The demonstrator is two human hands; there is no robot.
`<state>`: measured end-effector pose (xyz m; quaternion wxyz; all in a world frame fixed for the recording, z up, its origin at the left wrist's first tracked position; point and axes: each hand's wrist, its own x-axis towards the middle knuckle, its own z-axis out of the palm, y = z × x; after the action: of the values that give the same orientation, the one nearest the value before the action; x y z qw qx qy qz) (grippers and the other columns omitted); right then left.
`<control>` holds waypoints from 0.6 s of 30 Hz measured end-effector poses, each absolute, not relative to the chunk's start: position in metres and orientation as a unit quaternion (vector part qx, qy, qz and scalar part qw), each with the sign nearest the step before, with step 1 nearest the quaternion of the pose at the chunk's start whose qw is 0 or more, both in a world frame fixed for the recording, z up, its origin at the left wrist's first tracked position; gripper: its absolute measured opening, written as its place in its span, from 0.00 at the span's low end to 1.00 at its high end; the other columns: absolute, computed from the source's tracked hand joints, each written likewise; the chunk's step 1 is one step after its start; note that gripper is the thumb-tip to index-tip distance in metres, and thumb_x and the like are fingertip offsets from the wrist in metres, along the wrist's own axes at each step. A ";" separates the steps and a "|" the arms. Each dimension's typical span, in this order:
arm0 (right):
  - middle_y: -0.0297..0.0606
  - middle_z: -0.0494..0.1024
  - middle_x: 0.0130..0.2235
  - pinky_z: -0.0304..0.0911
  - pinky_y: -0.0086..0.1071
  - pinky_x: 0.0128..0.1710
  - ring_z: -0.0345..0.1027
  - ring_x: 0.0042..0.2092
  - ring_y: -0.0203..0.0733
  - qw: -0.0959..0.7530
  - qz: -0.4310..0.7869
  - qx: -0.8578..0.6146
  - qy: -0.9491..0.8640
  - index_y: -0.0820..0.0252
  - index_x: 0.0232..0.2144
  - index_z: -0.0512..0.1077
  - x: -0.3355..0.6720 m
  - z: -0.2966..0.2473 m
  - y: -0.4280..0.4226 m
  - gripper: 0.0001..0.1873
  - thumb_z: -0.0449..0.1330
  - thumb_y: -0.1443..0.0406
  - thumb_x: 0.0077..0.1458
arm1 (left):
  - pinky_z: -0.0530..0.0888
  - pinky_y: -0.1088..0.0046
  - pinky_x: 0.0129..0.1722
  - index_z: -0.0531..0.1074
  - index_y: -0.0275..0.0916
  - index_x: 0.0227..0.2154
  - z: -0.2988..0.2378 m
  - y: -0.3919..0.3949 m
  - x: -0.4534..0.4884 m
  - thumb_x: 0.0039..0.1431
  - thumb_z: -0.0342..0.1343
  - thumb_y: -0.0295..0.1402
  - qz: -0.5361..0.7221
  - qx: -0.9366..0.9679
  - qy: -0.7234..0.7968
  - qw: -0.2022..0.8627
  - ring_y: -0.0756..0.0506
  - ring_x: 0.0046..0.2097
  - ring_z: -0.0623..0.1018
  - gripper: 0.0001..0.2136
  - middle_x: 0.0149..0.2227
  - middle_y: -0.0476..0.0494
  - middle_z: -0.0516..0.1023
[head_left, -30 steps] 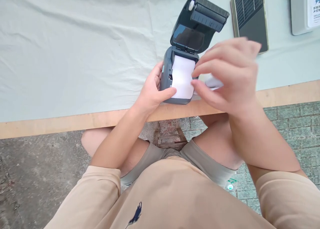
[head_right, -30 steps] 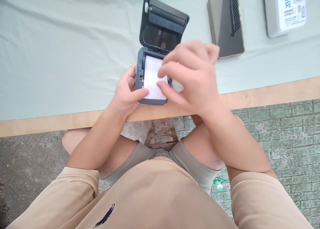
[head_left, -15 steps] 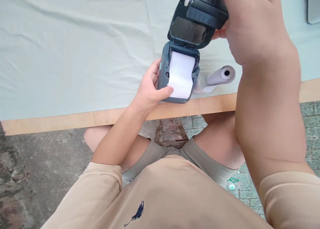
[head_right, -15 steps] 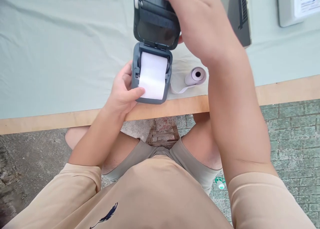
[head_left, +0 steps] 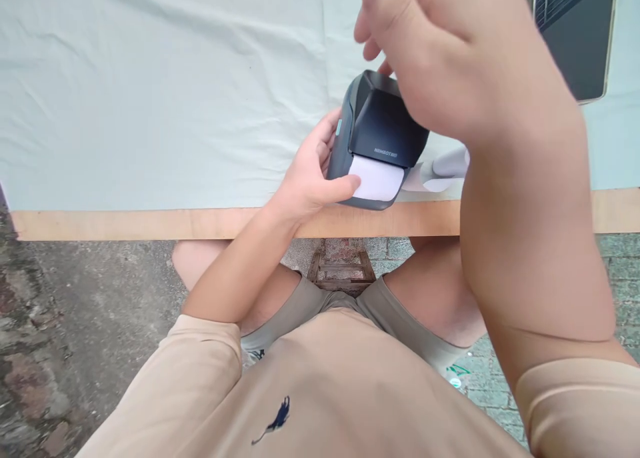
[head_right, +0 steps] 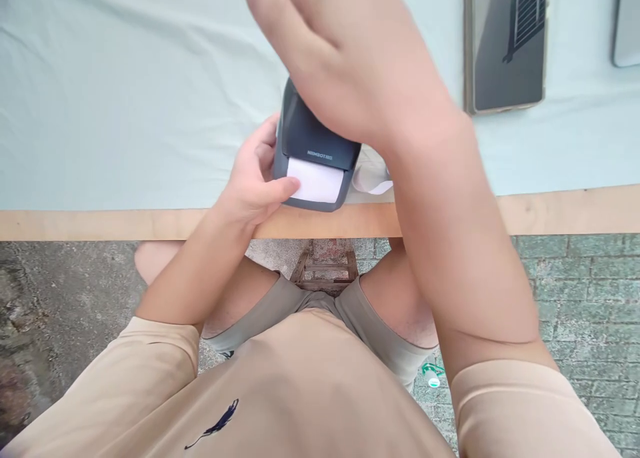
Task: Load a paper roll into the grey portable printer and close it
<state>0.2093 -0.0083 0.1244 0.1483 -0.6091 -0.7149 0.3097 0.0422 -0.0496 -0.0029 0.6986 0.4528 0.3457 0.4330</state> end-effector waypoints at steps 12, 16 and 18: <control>0.45 0.79 0.40 0.59 0.42 0.40 0.74 0.44 0.57 -0.006 0.215 -0.618 -0.756 0.54 0.52 0.73 0.192 0.107 -0.009 0.27 0.42 0.46 0.72 | 0.83 0.48 0.60 0.74 0.43 0.48 0.010 -0.052 0.046 0.52 0.69 0.58 0.429 0.402 0.325 0.741 0.25 0.69 0.75 0.29 0.51 0.41 0.83; 0.45 0.82 0.44 0.61 0.41 0.42 0.77 0.46 0.59 -0.025 0.185 -0.597 -0.780 0.52 0.62 0.68 0.190 0.110 -0.013 0.30 0.44 0.43 0.72 | 0.83 0.48 0.61 0.75 0.42 0.38 0.020 -0.056 0.052 0.66 0.50 0.63 0.459 0.360 0.319 0.747 0.27 0.71 0.74 0.27 0.46 0.41 0.84; 0.44 0.83 0.42 0.61 0.41 0.44 0.78 0.46 0.58 -0.033 0.161 -0.584 -0.795 0.54 0.63 0.66 0.188 0.110 -0.015 0.31 0.42 0.43 0.73 | 0.84 0.50 0.59 0.74 0.42 0.35 0.021 -0.057 0.055 0.70 0.48 0.59 0.472 0.338 0.343 0.738 0.29 0.70 0.75 0.26 0.43 0.42 0.84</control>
<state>0.1878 -0.0147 0.1105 -0.0330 -0.5835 -0.7953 0.1608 0.0548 -0.0568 0.0211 0.7384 0.3385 0.3427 0.4720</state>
